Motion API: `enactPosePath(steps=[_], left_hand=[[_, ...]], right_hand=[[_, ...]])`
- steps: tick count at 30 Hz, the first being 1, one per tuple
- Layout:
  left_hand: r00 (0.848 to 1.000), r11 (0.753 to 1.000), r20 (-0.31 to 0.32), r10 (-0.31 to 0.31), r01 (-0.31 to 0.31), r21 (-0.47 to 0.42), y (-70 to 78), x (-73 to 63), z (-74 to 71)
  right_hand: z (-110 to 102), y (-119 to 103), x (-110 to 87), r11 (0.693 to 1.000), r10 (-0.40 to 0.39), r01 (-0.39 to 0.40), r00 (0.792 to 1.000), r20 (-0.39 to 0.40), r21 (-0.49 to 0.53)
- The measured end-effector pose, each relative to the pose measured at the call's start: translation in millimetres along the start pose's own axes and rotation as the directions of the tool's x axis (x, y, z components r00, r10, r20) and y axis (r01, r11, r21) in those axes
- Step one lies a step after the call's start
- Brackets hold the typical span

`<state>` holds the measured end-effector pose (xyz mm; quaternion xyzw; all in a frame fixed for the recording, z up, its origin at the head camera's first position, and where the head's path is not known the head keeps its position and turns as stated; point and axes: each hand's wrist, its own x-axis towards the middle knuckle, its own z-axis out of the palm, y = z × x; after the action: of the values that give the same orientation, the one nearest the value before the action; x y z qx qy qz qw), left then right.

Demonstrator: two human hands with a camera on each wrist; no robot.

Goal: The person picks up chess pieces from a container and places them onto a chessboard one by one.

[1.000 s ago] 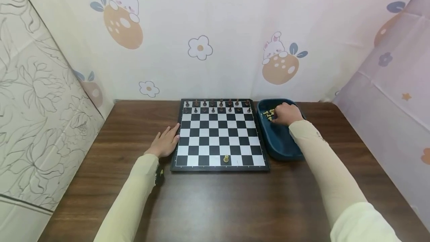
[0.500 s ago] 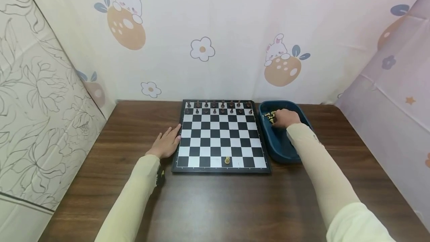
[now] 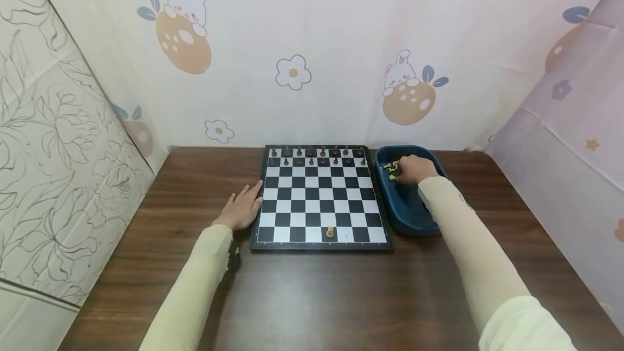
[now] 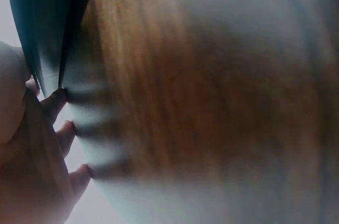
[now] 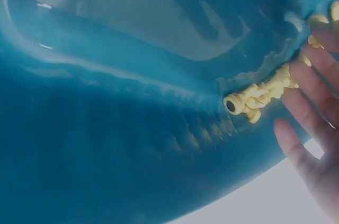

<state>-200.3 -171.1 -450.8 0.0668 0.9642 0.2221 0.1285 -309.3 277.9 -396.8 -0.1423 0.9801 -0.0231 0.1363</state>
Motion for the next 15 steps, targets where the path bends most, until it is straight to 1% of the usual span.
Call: enactPosePath(steps=[5,9,15], left_hand=[[1.000,1.000,0.000,0.002,-0.002,-0.003,0.7,2.4,-0.4],[1.000,1.000,0.004,0.000,0.000,0.007,-0.2,2.3,-0.4],[1.000,1.000,0.015,-0.003,0.003,0.003,1.1,0.7,0.5]], right_hand=[[-12,-2,-4.5,0.999,-0.040,0.040,0.999,-0.019,0.003],[-19,-4,-9.0,0.998,-0.067,0.066,0.997,-0.044,-0.023],[-25,-3,-18.9,0.997,-0.065,0.062,0.997,-0.052,-0.054]])
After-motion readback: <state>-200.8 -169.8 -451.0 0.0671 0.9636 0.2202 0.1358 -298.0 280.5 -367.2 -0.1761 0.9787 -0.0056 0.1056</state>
